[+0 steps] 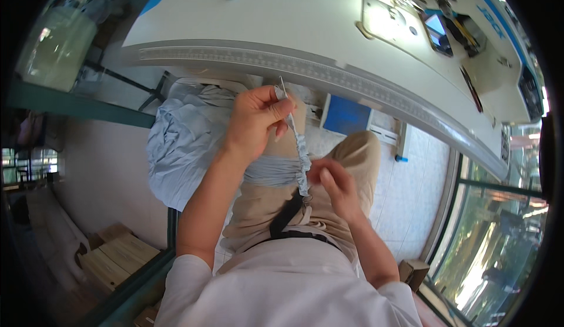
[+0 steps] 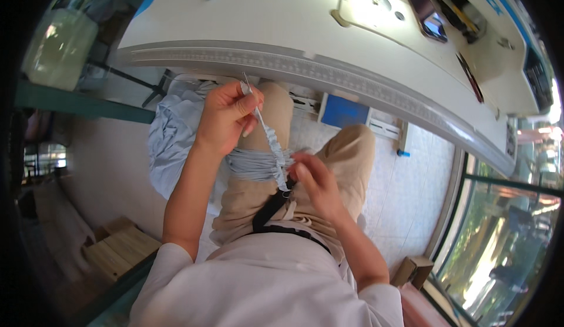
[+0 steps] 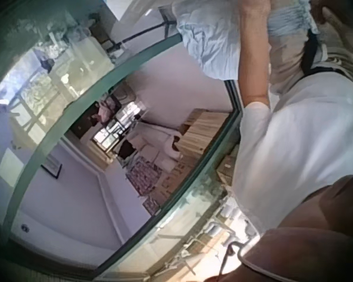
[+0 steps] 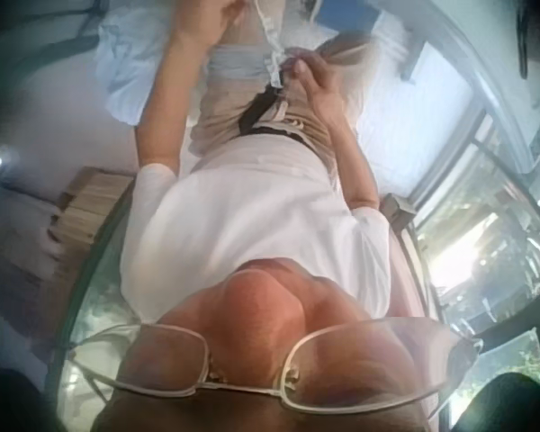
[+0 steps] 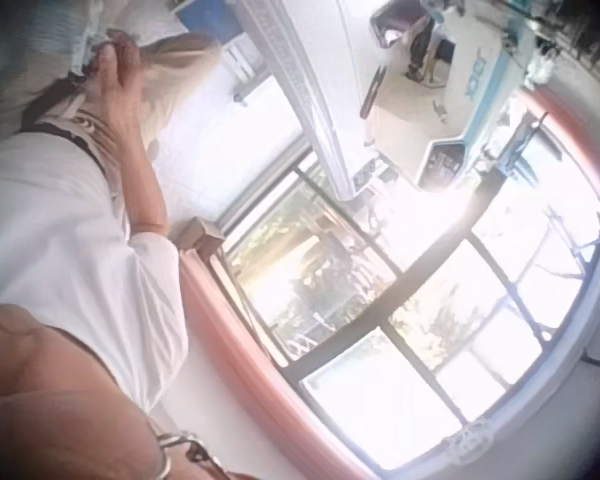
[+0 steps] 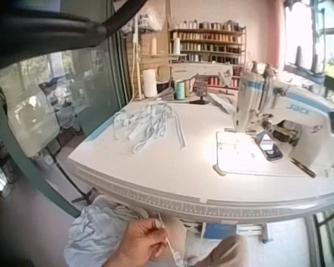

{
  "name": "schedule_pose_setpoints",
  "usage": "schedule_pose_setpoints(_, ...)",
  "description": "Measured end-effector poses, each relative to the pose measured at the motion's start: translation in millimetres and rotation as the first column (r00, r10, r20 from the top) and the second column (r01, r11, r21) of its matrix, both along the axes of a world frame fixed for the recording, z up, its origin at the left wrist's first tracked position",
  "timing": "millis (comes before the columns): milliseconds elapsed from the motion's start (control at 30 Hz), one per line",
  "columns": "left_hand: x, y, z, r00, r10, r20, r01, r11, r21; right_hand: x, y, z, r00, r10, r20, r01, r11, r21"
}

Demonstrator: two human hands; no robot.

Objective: The person sits on the floor and feeds a long strip of light blue elastic through a sewing machine. They pull the elastic through the needle area, gather the resulting ruffled sections into a pile on their lap, and repeat the process continuously.

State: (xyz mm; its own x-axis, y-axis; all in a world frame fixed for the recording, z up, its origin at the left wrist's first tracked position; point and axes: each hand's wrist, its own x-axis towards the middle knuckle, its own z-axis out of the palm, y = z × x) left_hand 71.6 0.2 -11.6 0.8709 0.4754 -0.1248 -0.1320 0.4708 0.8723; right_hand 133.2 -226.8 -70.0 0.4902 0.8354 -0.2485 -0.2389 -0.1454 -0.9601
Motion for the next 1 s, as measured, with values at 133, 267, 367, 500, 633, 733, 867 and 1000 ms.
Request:
schedule_pose_setpoints(133, -11.2, -10.5, 23.1, 0.987, 0.163, 0.011, -0.163, 0.981, 0.103, -34.1, -28.0, 11.5, 0.952, -0.07, 0.297, 0.087, 0.995, -0.045)
schedule_pose_setpoints(267, -14.3, -18.7, 35.2, 0.967, 0.251, 0.031, -0.253, 0.961, 0.113, -42.8, -28.0, 11.1, 0.846, -0.08, 0.527, 0.099, 0.995, -0.008)
schedule_pose_setpoints(367, -14.6, -19.8, 38.5, 0.962, 0.27, 0.047, -0.274, 0.953, 0.127, -40.7, -22.4, 16.9, 0.767, -0.05, 0.639, 0.07, 0.998, -0.005)
schedule_pose_setpoints(500, -13.6, -24.1, 44.6, 0.95, 0.305, 0.07, -0.311, 0.945, 0.107, -41.2, -17.6, 19.2, 0.715, -0.061, 0.697, 0.063, 0.998, 0.023)
schedule_pose_setpoints(633, -18.4, -23.4, 50.1, 0.959, 0.275, 0.064, -0.281, 0.954, 0.106, -36.4, -16.5, 23.4, 0.628, -0.045, 0.777, -0.011, 0.998, 0.067)
schedule_pose_setpoints(733, -19.9, -24.1, 55.0, 0.964, 0.263, 0.047, -0.266, 0.957, 0.115, -36.1, -20.2, 26.1, 0.651, -0.028, 0.758, -0.004, 0.999, 0.04)
schedule_pose_setpoints(867, -20.6, -23.4, 55.3, 0.97, 0.242, 0.033, -0.244, 0.96, 0.135, -35.5, -22.9, 31.7, 0.689, -0.012, 0.725, -0.024, 0.999, 0.039)
schedule_pose_setpoints(1000, -20.8, -20.9, 55.3, 0.978, 0.205, 0.032, -0.207, 0.971, 0.116, -33.6, -28.8, 34.6, 0.72, 0.021, 0.693, -0.055, 0.998, 0.026)
